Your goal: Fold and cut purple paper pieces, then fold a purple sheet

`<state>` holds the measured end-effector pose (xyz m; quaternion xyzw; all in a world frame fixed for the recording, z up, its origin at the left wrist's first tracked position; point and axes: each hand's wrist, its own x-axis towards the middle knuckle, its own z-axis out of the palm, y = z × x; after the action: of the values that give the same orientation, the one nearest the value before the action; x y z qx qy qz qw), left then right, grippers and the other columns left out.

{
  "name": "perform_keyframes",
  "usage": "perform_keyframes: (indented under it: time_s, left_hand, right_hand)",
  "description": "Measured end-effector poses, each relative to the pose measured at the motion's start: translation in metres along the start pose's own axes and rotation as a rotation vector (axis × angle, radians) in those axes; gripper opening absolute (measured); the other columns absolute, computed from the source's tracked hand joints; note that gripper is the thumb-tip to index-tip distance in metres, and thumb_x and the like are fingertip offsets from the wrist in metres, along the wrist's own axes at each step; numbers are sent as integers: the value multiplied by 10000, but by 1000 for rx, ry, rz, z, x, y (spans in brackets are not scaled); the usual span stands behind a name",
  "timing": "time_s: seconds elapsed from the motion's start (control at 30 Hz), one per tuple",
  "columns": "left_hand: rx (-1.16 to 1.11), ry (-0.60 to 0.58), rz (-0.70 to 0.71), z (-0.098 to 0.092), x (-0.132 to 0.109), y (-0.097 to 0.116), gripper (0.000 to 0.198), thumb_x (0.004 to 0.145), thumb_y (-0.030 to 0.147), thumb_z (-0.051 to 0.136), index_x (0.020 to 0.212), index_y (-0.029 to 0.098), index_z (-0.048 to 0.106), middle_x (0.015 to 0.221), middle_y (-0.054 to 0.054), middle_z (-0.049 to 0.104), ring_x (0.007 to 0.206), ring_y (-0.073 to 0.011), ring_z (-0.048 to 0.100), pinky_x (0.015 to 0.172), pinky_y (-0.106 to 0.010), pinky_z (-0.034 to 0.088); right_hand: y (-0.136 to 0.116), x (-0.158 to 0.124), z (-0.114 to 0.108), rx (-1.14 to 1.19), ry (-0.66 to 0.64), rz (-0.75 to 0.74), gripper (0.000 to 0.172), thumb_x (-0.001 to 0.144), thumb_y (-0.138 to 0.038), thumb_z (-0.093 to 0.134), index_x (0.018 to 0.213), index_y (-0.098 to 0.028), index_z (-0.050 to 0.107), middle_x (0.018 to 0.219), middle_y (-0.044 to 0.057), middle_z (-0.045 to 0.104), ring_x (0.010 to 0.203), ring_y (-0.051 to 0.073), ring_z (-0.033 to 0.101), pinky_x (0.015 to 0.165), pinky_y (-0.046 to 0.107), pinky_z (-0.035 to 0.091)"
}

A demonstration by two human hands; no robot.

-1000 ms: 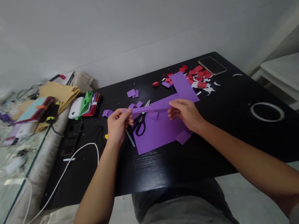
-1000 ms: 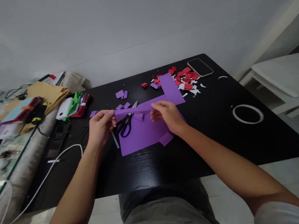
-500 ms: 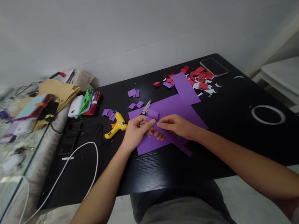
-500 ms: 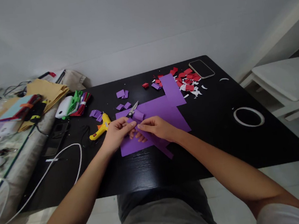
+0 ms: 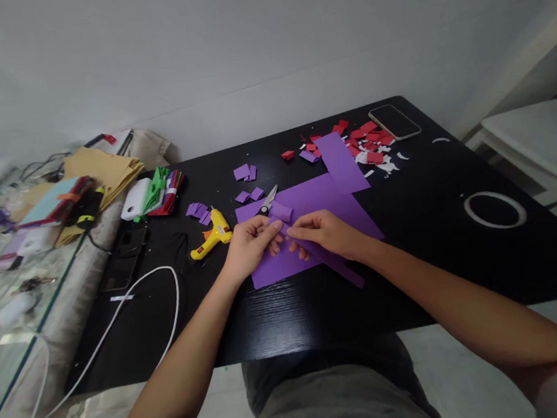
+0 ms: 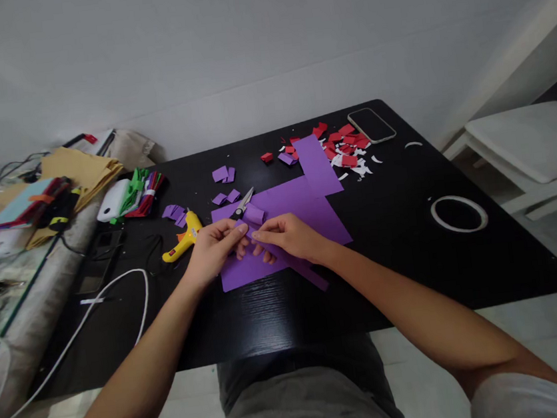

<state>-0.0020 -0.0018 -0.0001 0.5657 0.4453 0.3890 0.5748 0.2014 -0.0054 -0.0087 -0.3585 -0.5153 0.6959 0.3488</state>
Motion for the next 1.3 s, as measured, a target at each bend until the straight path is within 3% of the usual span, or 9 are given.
perform_keyframes:
  time_s: [0.13,0.4,0.87,1.3]
  left_hand:
    - [-4,-9,-3,0,-1,0,454,803,572,813,756,143,671,612,-20,691,469,-95,599,497,-217,503]
    - [-11,-36,3,-1,0,1,452,802,569,818,772,138,685,640,-28,705,486,-96,611,497,-214,512]
    - [-10,-71,-12,-2,1,2,473,787,574,831,783,128,674,669,-29,716,513,-105,641,528,-224,546]
    - [-15,-53,12,-1,0,0,458,808,560,820,792,128,668,672,-31,715,517,-105,639,528,-228,542]
  right_hand:
    - [-1,0,-2,-34,14,-11,361,811,-526,808,807,-169,755,756,40,762,536,102,597,494,227,480]
    - [-1,1,-6,-58,-40,3,446,936,-552,671,743,-157,745,697,15,688,527,78,509,482,209,417]
    - [3,4,-11,-68,-24,23,418,822,-579,787,777,-163,768,718,26,712,547,92,543,494,228,435]
    - [4,3,-9,-71,-28,-31,377,865,-535,765,825,-161,780,736,34,728,561,105,580,500,244,458]
